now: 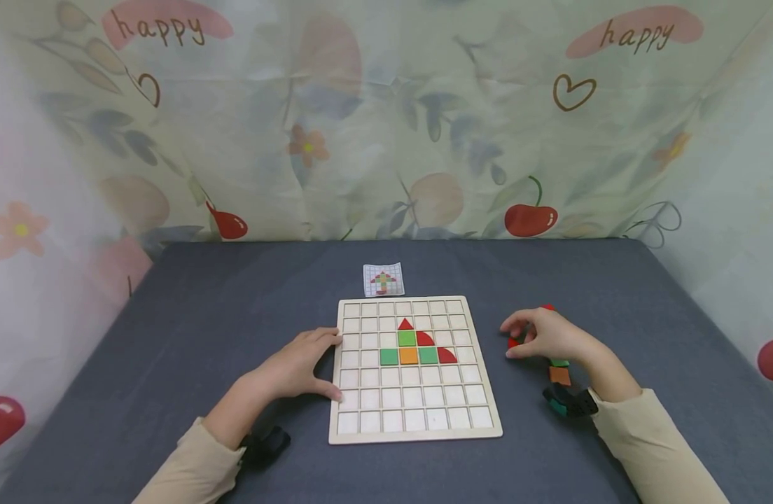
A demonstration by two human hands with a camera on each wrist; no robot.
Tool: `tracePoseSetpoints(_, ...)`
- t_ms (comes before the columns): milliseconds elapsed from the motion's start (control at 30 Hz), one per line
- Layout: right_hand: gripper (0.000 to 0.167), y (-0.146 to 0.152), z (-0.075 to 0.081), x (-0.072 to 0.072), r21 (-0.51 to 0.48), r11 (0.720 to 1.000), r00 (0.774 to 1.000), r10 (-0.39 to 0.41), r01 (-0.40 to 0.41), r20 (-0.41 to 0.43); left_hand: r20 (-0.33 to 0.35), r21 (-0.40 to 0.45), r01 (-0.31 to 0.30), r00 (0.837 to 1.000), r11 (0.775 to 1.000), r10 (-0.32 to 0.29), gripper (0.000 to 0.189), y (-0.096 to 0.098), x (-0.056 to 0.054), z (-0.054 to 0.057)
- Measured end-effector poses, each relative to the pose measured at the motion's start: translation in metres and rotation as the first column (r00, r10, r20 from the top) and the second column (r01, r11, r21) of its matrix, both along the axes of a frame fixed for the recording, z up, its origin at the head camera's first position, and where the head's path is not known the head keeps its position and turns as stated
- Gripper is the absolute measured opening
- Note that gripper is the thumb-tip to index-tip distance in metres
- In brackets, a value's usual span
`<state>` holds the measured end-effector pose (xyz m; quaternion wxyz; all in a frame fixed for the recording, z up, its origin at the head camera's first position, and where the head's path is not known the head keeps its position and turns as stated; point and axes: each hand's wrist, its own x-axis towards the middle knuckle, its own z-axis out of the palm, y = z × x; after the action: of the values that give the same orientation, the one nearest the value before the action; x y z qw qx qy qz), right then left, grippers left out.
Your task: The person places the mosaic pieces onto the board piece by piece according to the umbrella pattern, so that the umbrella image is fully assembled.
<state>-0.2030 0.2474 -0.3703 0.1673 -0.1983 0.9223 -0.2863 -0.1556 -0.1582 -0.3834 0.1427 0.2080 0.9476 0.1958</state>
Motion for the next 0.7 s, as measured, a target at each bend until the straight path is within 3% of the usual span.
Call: tracePoseSetpoints(700, 0.032, 0.0064, -0.0072, 0.0042, 0.031, 1.0, 0.998, 0.0, 0.002, -0.066, -0.006, 0.003, 0.007, 1.0, 1.0, -0.007, 0.092, -0.0002, -0.0003, -0.0007)
